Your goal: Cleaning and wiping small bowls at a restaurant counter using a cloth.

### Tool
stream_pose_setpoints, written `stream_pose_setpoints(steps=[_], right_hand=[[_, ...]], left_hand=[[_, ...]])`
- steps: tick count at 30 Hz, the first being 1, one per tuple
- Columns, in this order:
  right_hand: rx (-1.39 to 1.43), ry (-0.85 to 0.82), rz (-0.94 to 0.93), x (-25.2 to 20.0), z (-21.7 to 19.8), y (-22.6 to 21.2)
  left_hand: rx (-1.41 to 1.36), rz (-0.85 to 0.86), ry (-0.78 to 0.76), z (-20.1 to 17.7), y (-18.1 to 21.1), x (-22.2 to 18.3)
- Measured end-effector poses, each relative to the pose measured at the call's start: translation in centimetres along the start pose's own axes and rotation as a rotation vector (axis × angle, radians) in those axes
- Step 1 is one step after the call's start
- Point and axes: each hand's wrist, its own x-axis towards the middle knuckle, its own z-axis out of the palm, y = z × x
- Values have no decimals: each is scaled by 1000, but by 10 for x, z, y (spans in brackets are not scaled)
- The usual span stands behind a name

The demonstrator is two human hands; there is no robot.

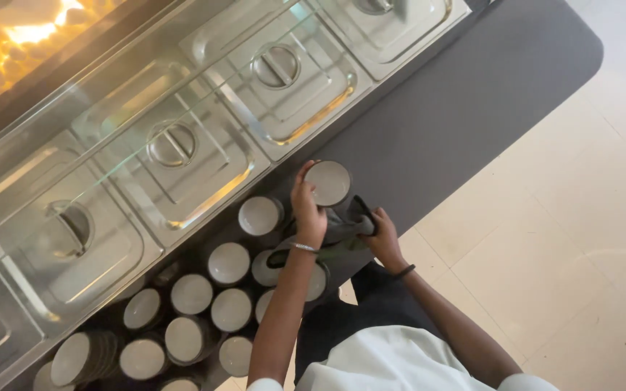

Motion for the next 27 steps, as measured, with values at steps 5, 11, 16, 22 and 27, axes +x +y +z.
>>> stream_pose_setpoints(steps=[5,11,16,22,27], right_hand=[[-116,-110,-59,30,15,49],[5,-195,-82,71,9,82],[46,-119,87,103,-20,95],[-42,168,190,138,-65,118],[-44,92,98,147,-76,125]], left_hand=[[534,12,69,58,-118,83],[788,159,76,109,-202,157],[1115,167,52,124,-248,188],[1238,386,-18,144,-292,212],[1376,357,56,180,-297,215]])
